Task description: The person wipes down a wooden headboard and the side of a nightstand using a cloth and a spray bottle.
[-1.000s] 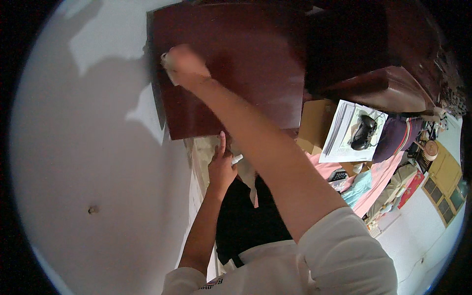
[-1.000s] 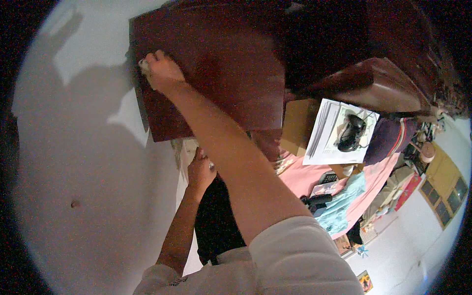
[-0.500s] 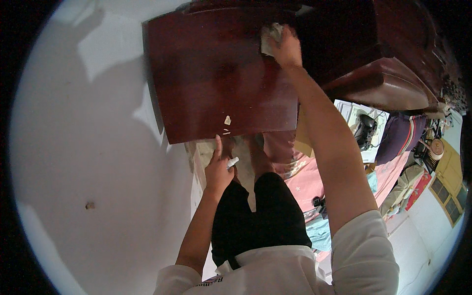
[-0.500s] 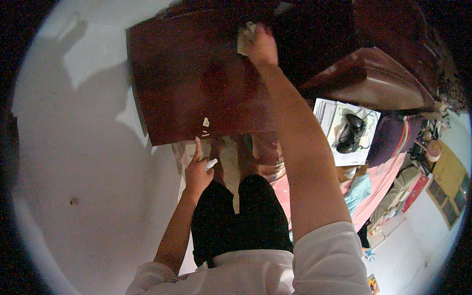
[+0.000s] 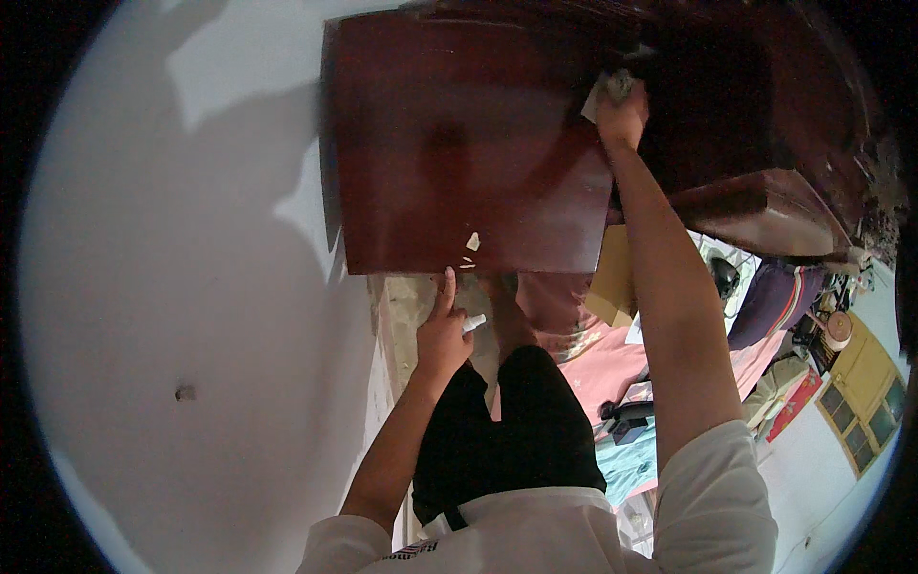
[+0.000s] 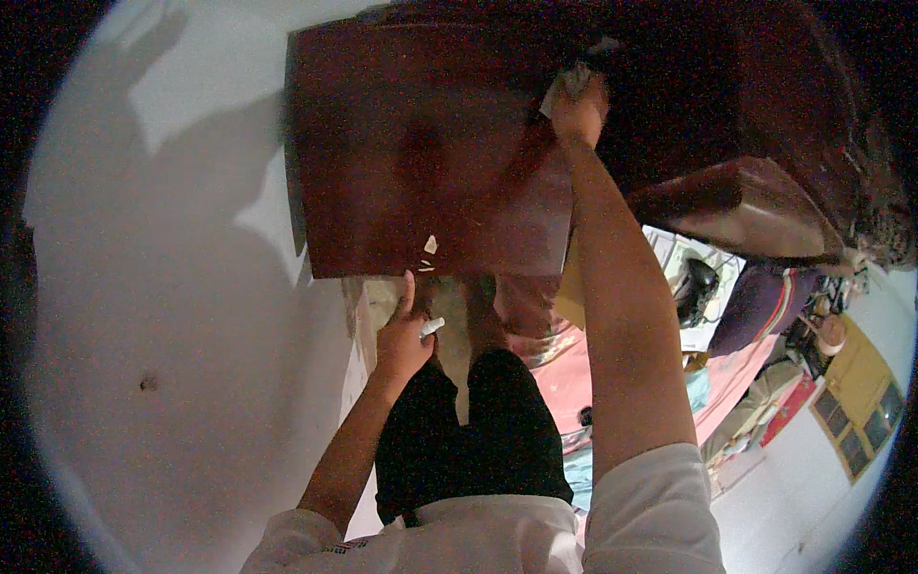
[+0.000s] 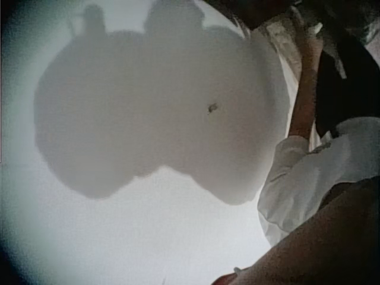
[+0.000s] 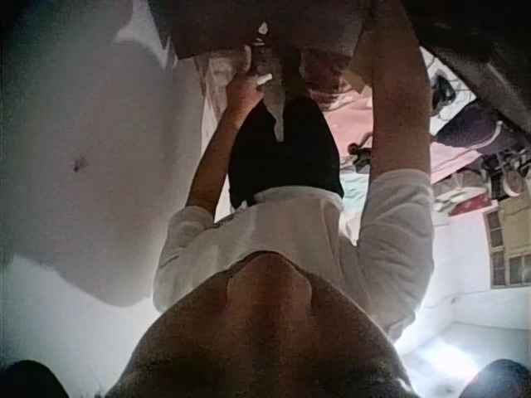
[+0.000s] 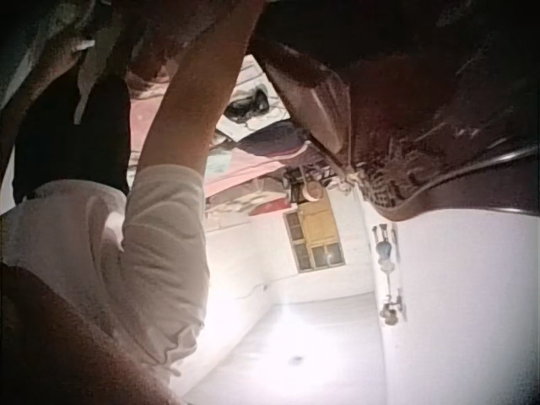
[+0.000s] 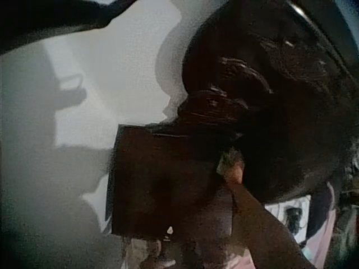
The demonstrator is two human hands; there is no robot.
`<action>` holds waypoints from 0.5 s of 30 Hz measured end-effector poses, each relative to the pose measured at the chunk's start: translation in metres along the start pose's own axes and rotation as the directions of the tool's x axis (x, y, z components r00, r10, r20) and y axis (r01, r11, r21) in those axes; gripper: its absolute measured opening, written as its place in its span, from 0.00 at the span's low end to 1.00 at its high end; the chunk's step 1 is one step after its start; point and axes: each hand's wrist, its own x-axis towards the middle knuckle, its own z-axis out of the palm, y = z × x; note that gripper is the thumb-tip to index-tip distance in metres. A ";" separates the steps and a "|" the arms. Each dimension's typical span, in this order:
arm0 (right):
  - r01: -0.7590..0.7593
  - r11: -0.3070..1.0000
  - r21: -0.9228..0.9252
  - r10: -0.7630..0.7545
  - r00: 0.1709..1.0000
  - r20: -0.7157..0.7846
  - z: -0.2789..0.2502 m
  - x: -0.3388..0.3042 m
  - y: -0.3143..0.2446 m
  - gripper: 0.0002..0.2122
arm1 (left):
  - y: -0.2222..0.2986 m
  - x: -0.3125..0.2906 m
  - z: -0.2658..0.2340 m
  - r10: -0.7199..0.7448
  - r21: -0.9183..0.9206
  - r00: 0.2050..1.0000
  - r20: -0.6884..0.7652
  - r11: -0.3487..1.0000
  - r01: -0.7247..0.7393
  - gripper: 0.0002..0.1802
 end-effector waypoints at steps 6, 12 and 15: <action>0.076 0.992 0.105 -0.086 0.992 0.090 0.033 -0.021 -0.071 0.21 | -0.009 -0.002 0.003 0.092 0.075 0.992 -0.081 0.994 -0.086 0.10; 0.215 0.961 0.173 -0.239 0.962 0.134 0.081 -0.056 -0.139 0.21 | -0.011 -0.002 0.005 0.044 -0.036 0.997 -0.065 0.998 -0.047 0.04; 0.227 0.947 0.228 -0.266 0.951 0.159 0.103 -0.074 -0.170 0.22 | -0.011 -0.001 0.006 0.023 -0.071 0.999 -0.043 0.997 -0.026 0.04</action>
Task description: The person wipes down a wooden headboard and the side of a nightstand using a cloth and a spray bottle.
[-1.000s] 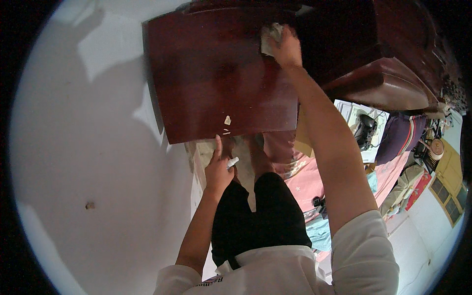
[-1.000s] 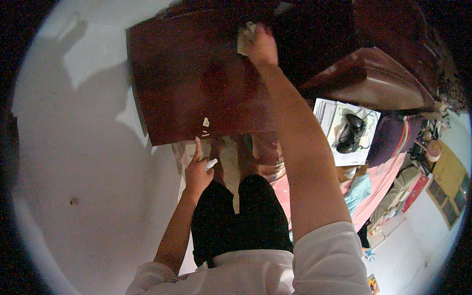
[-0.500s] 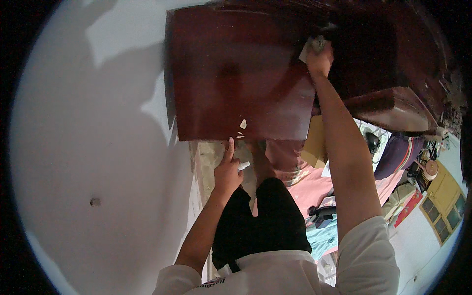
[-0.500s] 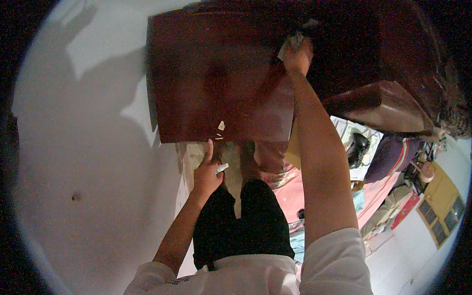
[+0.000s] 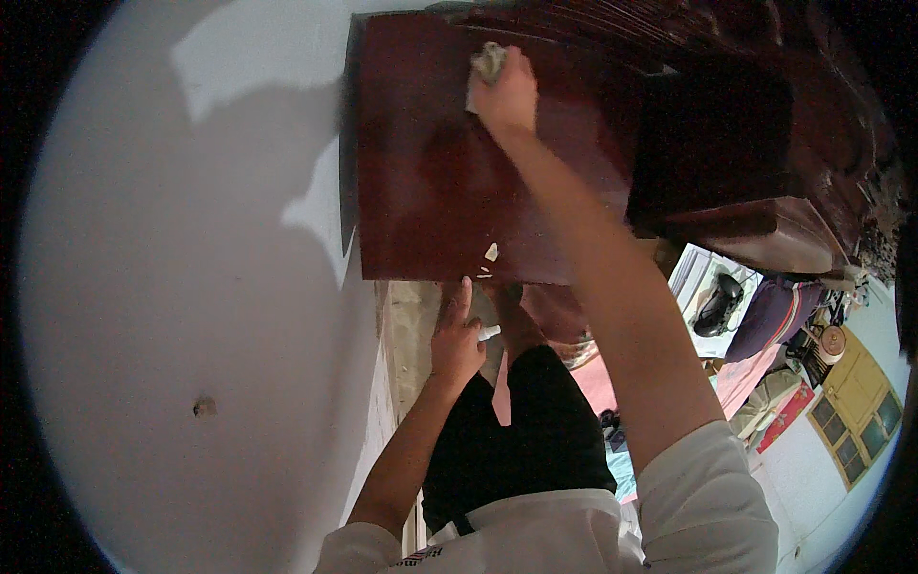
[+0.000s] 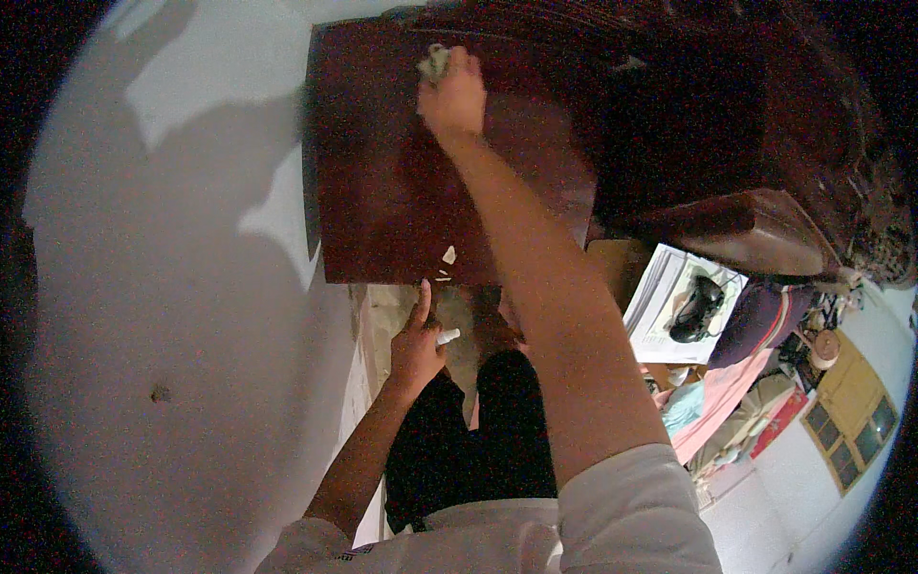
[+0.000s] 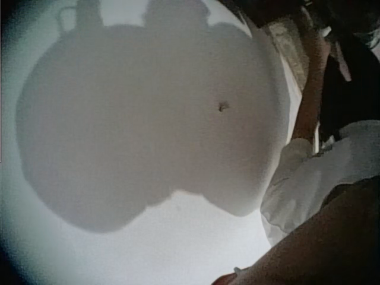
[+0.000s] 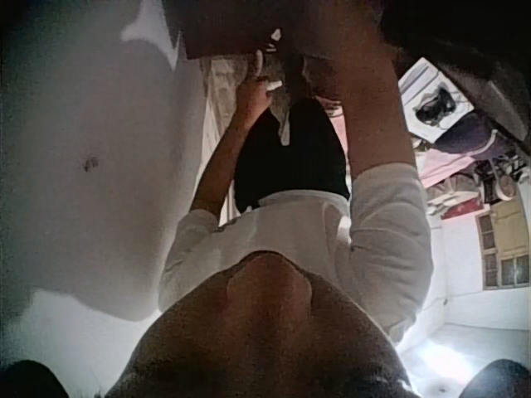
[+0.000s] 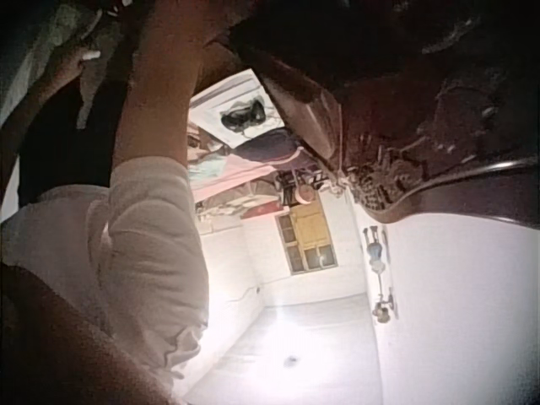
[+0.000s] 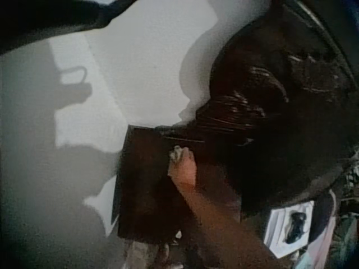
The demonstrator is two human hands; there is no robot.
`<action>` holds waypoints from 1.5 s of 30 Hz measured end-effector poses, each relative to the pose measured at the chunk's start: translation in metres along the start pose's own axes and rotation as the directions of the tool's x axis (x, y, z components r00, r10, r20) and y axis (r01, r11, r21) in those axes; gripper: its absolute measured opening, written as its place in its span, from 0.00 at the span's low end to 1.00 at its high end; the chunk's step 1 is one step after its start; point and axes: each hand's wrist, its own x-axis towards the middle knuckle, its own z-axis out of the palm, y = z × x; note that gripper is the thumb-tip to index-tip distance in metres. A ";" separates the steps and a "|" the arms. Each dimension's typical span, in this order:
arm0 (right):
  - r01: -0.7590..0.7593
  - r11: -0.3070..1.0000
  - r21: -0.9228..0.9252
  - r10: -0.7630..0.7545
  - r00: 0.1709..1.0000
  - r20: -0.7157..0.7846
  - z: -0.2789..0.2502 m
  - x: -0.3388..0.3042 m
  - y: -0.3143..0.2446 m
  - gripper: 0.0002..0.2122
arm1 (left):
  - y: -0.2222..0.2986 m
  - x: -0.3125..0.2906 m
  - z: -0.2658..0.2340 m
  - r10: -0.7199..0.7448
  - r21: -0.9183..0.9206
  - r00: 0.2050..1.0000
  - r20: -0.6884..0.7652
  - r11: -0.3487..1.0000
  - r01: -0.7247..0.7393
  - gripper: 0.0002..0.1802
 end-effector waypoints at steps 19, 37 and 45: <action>0.068 0.981 0.183 -0.120 0.949 0.291 0.074 0.010 -0.093 0.19 | 0.005 -0.001 0.009 -0.010 0.104 0.999 -0.052 0.994 0.015 0.05; -0.012 1.000 0.024 0.012 1.000 -0.006 -0.120 0.059 0.124 0.23 | 0.017 0.001 0.001 -0.029 0.195 0.999 0.017 0.980 0.025 0.16; 0.034 0.940 -0.340 -0.054 0.997 -0.052 -0.178 0.068 0.201 0.26 | 0.017 0.001 0.005 -0.040 0.161 0.999 0.017 0.986 0.036 0.11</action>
